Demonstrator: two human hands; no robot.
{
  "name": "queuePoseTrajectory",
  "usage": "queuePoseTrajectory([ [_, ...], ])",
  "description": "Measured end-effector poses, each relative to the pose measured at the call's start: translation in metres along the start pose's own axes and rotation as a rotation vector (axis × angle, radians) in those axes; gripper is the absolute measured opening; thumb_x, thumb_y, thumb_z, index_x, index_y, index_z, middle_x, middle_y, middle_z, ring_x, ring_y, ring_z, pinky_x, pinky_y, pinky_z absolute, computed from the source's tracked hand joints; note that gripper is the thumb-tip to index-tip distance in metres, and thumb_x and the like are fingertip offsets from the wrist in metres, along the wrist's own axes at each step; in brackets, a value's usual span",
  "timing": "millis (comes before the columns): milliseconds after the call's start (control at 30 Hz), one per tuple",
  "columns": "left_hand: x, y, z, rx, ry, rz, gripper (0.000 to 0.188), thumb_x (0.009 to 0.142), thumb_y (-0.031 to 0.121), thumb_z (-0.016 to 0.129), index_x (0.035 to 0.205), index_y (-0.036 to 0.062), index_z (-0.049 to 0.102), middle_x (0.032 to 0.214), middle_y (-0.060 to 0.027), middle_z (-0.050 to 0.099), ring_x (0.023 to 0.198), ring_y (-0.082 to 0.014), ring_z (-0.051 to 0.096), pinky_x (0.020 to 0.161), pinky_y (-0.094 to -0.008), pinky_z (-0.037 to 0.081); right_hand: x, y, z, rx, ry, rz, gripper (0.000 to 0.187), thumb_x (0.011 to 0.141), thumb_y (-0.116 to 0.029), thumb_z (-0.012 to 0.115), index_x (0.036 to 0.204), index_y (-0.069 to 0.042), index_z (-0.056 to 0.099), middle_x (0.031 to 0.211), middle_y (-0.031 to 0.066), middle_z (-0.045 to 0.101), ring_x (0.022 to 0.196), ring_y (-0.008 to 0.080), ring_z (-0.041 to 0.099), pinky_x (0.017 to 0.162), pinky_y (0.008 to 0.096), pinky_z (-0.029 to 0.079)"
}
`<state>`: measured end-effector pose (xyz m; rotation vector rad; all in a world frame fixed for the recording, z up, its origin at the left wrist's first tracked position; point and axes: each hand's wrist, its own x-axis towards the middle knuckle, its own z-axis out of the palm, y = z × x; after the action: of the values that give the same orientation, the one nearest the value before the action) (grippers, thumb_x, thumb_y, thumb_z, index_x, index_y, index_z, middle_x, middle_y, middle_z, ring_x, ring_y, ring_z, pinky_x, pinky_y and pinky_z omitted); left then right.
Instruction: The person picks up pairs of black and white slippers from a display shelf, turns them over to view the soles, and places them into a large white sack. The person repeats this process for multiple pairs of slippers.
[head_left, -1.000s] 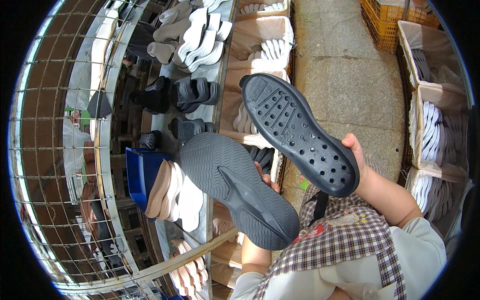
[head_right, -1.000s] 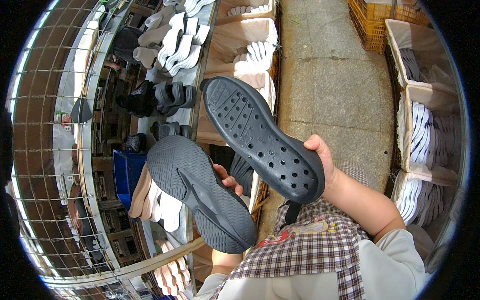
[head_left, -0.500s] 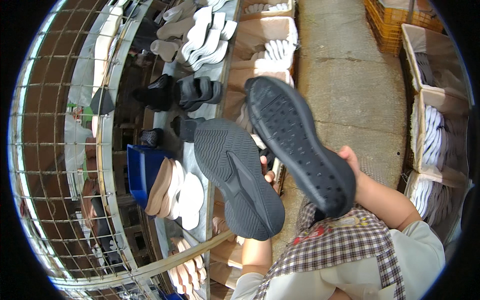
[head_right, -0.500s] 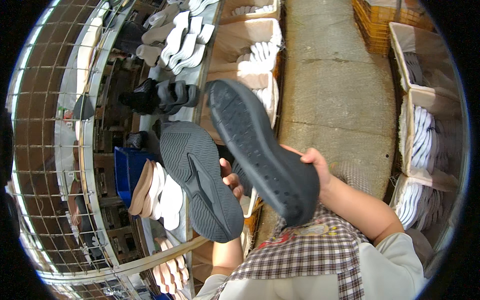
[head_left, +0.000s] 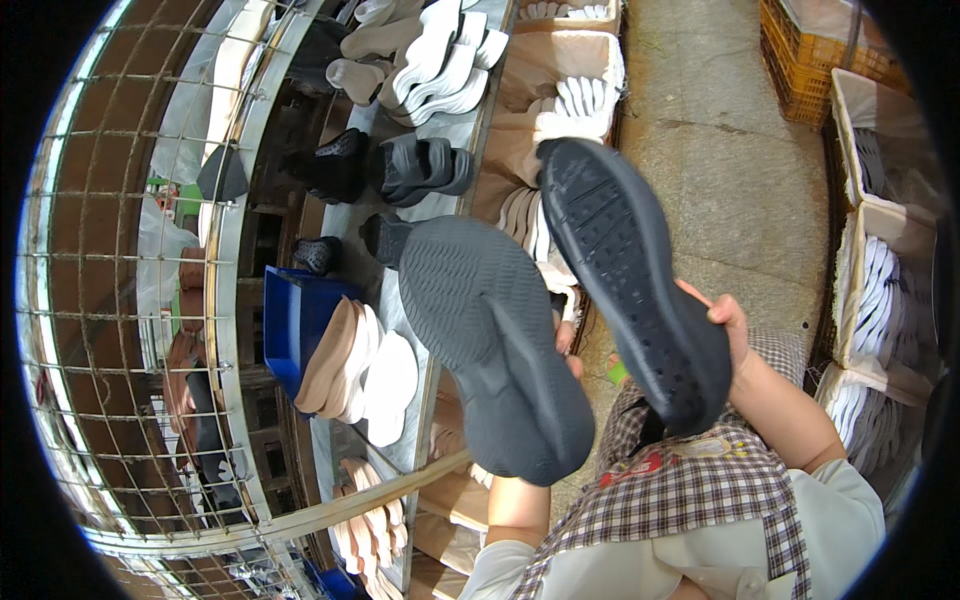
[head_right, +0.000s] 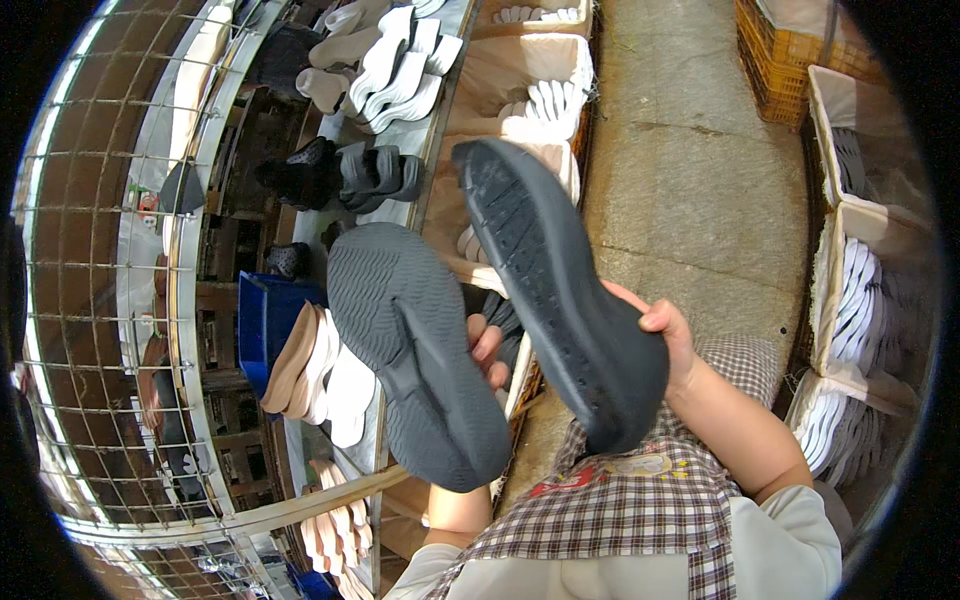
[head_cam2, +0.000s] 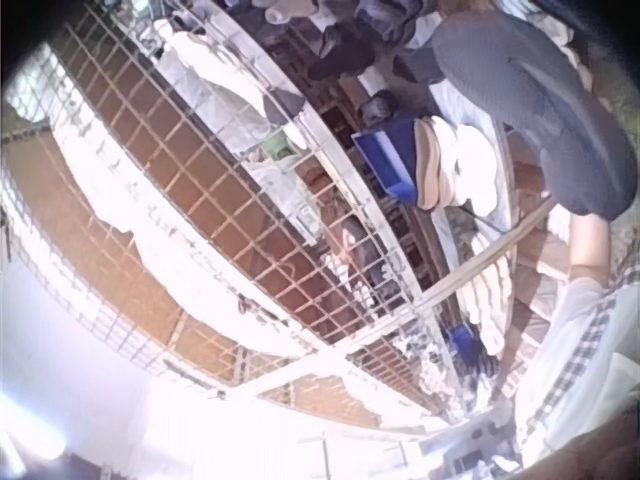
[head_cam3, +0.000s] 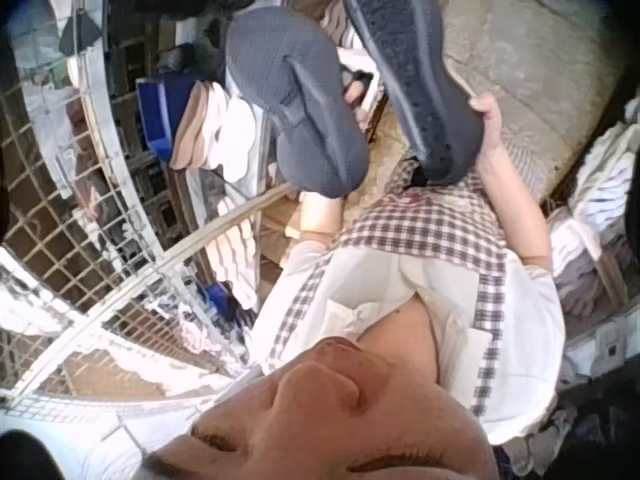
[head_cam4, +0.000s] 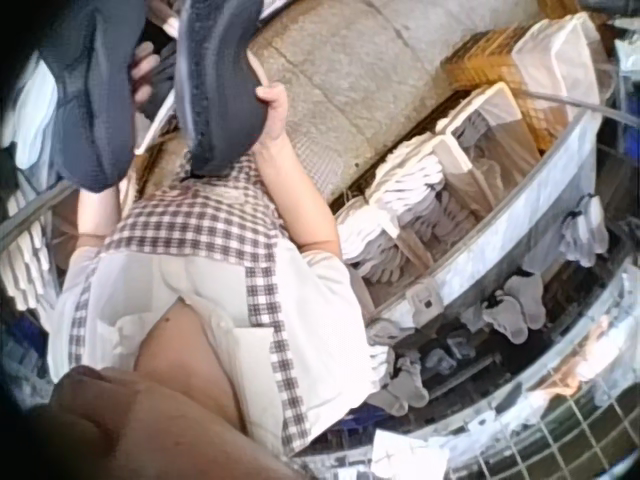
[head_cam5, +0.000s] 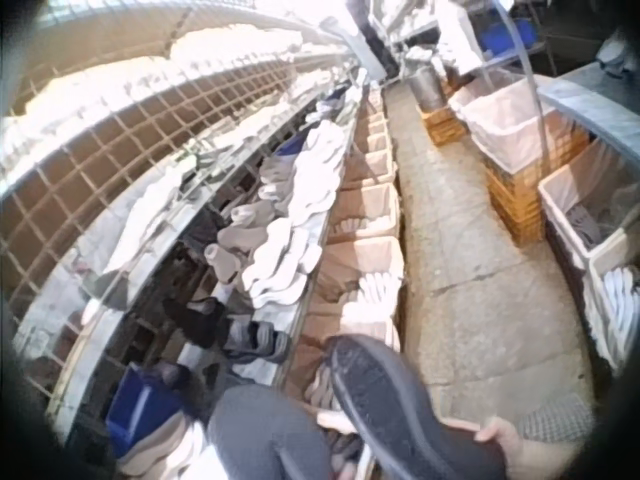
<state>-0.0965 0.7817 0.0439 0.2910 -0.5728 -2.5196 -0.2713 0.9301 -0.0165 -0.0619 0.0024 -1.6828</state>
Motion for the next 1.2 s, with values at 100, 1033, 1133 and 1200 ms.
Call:
queuePoseTrajectory([
  [100,0.001,-0.002,0.003,-0.059,-0.002,-0.073,0.065,0.089,0.030,0.058,0.145,0.0125,0.029,0.092,-0.0071,0.041,0.071,-0.0200,0.046,0.060,-0.0380,0.050,0.003,0.003,0.003,-0.429,0.170,-0.032,0.083,0.066,-0.021,0.052,0.142,0.004,0.026,0.137,0.0225,0.043,0.123,0.0322,0.048,0.105,0.0415,0.038],
  [1033,0.006,-0.002,-0.017,0.020,-0.044,-0.018,0.060,0.088,0.032,0.059,0.140,0.0128,0.036,0.108,-0.0072,0.050,0.094,-0.0219,0.049,0.065,-0.0319,0.045,0.019,0.005,0.094,-1.764,-0.375,-0.262,0.092,0.074,-0.053,0.070,0.143,-0.006,0.032,0.147,0.0269,0.024,0.127,0.0426,0.035,0.104,0.0480,0.030],
  [1133,0.004,-0.003,-0.022,-0.021,-0.100,-0.030,0.062,0.087,0.031,0.061,0.141,0.0138,0.035,0.112,-0.0077,0.049,0.097,-0.0231,0.049,0.067,-0.0337,0.046,0.026,0.024,0.112,-1.739,-0.376,-0.428,0.099,0.073,-0.052,0.071,0.145,-0.005,0.023,0.144,0.0282,0.026,0.123,0.0423,0.041,0.100,0.0479,0.035],
  [1200,0.002,-0.002,-0.024,-0.044,-0.134,-0.025,0.064,0.086,0.031,0.062,0.141,0.0145,0.034,0.114,-0.0081,0.048,0.099,-0.0239,0.049,0.068,-0.0349,0.046,0.028,0.031,0.117,-1.722,-0.382,-0.460,0.098,0.073,-0.052,0.071,0.144,-0.005,0.024,0.143,0.0282,0.027,0.123,0.0428,0.041,0.099,0.0478,0.037],
])
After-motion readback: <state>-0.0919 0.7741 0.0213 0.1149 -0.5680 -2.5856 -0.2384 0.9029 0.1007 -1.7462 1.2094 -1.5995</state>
